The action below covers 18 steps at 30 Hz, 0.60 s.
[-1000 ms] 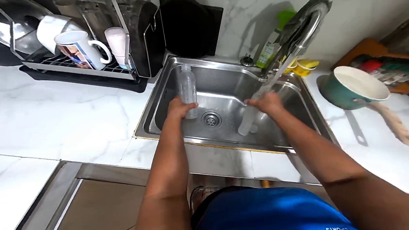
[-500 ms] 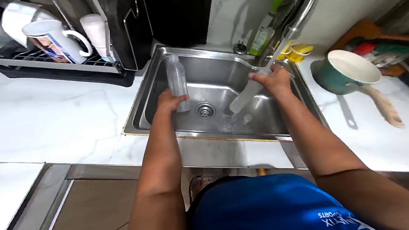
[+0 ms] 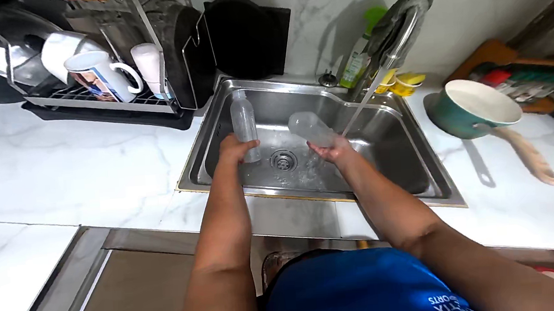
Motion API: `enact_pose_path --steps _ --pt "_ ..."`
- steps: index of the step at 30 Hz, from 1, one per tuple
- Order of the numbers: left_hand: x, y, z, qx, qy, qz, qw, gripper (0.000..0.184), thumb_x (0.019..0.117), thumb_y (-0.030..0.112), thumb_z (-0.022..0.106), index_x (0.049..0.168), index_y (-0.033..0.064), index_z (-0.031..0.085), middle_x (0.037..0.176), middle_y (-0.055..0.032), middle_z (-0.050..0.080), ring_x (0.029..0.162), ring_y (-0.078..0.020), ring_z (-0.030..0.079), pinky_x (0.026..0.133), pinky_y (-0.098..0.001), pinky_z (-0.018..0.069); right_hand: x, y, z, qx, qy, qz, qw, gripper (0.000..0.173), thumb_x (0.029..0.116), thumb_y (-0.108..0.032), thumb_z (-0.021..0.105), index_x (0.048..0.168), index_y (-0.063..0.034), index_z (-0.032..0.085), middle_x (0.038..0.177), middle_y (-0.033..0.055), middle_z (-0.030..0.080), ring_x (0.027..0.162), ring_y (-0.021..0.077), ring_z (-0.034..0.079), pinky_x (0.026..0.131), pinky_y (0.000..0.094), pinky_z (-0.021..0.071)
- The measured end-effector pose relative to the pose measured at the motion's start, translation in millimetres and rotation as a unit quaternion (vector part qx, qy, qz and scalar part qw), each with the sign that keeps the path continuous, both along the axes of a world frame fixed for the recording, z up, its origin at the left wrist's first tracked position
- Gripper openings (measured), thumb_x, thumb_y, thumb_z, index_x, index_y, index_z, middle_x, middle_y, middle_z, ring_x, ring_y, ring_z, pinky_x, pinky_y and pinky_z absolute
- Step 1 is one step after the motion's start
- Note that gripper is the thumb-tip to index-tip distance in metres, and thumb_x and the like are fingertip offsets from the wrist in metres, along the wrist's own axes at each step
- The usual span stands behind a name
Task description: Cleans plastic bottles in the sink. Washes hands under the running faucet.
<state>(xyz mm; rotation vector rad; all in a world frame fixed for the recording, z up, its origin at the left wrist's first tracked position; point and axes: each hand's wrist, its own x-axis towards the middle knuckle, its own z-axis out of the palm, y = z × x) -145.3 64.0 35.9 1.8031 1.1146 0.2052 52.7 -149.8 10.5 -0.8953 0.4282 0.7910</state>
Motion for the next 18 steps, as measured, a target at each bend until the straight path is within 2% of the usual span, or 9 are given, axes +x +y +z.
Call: enact_pose_path --steps 4,7,12,15,18 --pt "2 -2 1 0.002 0.005 -0.006 1.000 0.075 0.0875 0.039 0.083 0.145 0.0027 0.051 0.128 -0.0303 0.061 0.107 -0.0439 0.065 0.088 -0.0618 0.0543 -10 22 31 0.155 0.067 -0.081 0.982 0.043 0.1103 -0.041 0.030 0.140 -0.0112 0.040 0.127 0.0195 0.058 0.112 0.0330 0.066 0.088 0.0437 0.0595" --pt "0 -5 3 -0.007 0.002 0.007 1.000 0.077 0.0869 0.037 0.084 0.146 0.0029 0.049 0.130 -0.0303 0.060 0.109 -0.0438 0.064 0.089 -0.0609 0.0545 -8 28 43 0.210 0.089 -0.095 0.969 0.041 0.1101 -0.040 0.031 0.136 -0.0100 0.043 0.124 0.0185 0.060 0.109 0.0306 0.067 0.085 0.0402 0.0609" --pt "1 -6 3 0.000 0.006 0.002 1.000 0.074 0.0873 0.037 0.084 0.144 0.0018 0.051 0.127 -0.0298 0.061 0.105 -0.0428 0.065 0.087 -0.0599 0.0546 -2 32 52 0.270 0.109 -0.109 0.950 0.042 0.1093 -0.040 0.031 0.134 -0.0088 0.044 0.123 0.0164 0.061 0.111 0.0274 0.067 0.087 0.0354 0.0605" --pt "3 -3 -1 0.012 0.017 -0.001 1.000 0.078 0.0867 0.039 0.084 0.146 0.0016 0.049 0.128 -0.0304 0.061 0.107 -0.0437 0.066 0.090 -0.0612 0.0545 -5 33 62 0.263 0.089 -0.119 0.953 0.042 0.1107 -0.039 0.027 0.136 -0.0087 0.042 0.126 0.0168 0.060 0.115 0.0278 0.066 0.090 0.0360 0.0596" --pt "6 1 -7 0.015 0.024 -0.001 1.000 0.077 0.0866 0.040 0.084 0.146 0.0043 0.050 0.123 -0.0285 0.063 0.095 -0.0391 0.068 0.083 -0.0556 0.0568 -3 35 65 0.270 0.085 -0.123 0.951 0.040 0.1104 -0.038 0.028 0.134 -0.0088 0.043 0.124 0.0170 0.061 0.112 0.0281 0.067 0.088 0.0361 0.0604"
